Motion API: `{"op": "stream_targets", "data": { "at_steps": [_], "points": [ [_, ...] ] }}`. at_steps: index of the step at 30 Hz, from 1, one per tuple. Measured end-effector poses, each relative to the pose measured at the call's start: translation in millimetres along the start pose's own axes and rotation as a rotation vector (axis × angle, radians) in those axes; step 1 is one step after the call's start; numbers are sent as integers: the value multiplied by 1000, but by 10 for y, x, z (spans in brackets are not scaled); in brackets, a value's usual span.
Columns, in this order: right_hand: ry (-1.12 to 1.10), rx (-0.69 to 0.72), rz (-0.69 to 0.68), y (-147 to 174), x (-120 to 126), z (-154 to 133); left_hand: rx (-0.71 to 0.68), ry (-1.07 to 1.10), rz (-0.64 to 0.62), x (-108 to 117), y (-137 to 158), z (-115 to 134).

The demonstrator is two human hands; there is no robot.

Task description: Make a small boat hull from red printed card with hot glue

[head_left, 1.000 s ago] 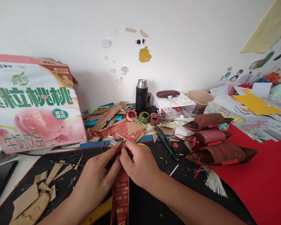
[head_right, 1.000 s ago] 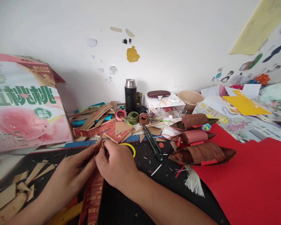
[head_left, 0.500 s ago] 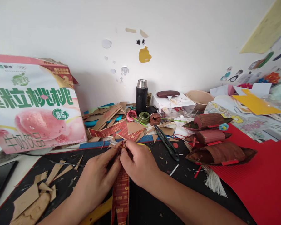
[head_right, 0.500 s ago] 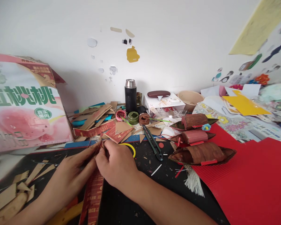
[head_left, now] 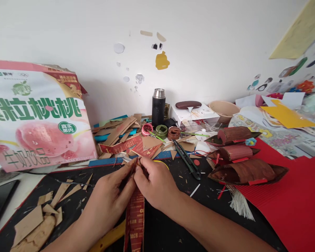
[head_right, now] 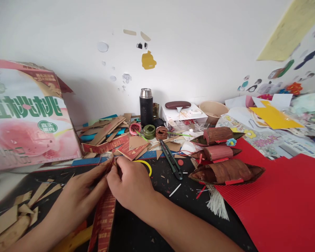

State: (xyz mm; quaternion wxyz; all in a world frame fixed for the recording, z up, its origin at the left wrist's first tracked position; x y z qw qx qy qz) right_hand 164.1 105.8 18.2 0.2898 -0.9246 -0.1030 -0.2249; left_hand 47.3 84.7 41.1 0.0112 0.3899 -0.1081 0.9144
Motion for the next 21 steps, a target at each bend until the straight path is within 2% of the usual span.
{"op": "stream_targets", "data": {
  "at_steps": [21],
  "points": [
    [5, 0, 0, 9, -5, 6, -38, -13, 9, 12, 8, 42]
  ]
}}
Point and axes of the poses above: each hand's wrist, its own y-axis away from the middle knuckle, its own x-axis out of the back of the hand, z = x × y, the point moved 9 cm from there along -y, towards the middle knuckle, and after that the axes turned 15 degrees about x, right-handed, at the moved point
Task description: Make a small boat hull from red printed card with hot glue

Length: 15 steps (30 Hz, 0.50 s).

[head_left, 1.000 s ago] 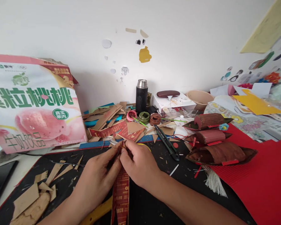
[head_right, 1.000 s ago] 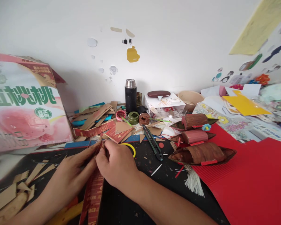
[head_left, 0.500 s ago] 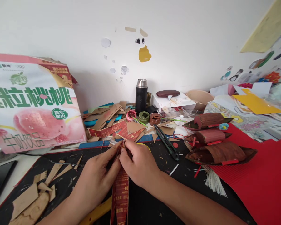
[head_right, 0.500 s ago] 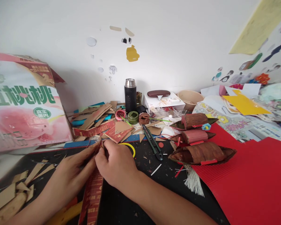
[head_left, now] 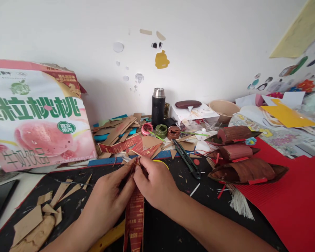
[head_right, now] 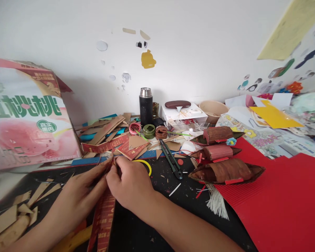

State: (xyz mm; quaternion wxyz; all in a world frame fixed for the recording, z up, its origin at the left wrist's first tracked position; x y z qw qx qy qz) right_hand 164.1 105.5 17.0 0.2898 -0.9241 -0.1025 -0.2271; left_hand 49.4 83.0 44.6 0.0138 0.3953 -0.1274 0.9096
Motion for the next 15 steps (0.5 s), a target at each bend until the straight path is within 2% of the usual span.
{"op": "stream_targets", "data": {
  "at_steps": [15],
  "points": [
    [18, -5, 3, 0, 1, 15, -22, 6, 7, -2, -12, 25]
  ]
}}
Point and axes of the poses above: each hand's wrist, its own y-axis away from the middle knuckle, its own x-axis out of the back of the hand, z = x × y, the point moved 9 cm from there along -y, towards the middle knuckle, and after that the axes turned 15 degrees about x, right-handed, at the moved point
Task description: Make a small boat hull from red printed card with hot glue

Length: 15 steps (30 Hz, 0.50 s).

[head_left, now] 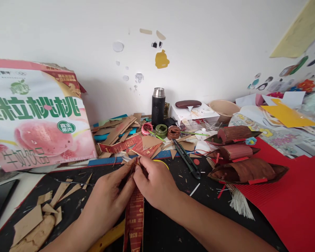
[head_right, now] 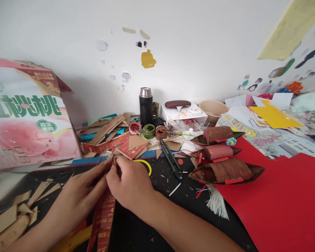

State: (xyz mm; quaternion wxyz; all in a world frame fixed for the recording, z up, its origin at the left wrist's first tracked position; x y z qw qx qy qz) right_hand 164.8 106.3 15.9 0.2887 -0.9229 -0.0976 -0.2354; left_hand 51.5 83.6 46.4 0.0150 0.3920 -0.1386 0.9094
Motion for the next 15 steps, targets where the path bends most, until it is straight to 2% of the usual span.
{"op": "stream_targets", "data": {
  "at_steps": [15],
  "points": [
    [7, -3, -1, 3, 4, -10, 16, -8, 4, -1, -3, -16]
  ]
}}
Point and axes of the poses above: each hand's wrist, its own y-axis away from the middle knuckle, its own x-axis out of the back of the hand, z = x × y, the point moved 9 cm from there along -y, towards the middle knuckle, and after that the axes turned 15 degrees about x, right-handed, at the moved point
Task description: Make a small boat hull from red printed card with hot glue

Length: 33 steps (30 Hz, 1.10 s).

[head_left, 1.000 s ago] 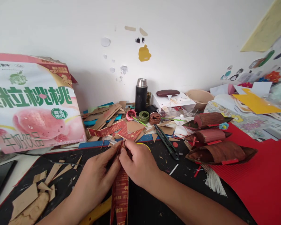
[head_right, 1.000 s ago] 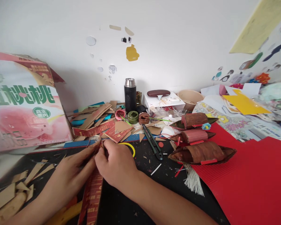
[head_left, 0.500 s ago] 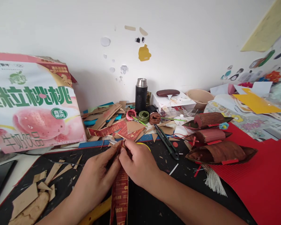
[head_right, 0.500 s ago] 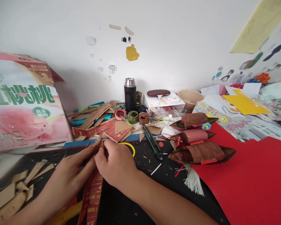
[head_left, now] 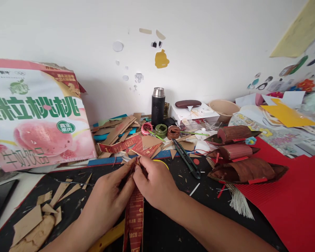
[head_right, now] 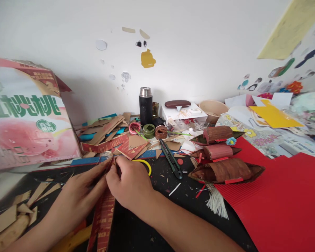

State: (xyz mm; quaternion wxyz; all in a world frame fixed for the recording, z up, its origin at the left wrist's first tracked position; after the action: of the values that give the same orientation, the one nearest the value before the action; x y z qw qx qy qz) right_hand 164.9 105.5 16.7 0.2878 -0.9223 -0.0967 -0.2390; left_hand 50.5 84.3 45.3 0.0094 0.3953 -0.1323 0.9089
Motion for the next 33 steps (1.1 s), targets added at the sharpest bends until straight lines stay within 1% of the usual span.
{"op": "stream_targets", "data": {
  "at_steps": [33],
  "points": [
    [27, -19, -17, -7, -7, 20, 47, 19, -26, -35, 2, -51]
  ]
}}
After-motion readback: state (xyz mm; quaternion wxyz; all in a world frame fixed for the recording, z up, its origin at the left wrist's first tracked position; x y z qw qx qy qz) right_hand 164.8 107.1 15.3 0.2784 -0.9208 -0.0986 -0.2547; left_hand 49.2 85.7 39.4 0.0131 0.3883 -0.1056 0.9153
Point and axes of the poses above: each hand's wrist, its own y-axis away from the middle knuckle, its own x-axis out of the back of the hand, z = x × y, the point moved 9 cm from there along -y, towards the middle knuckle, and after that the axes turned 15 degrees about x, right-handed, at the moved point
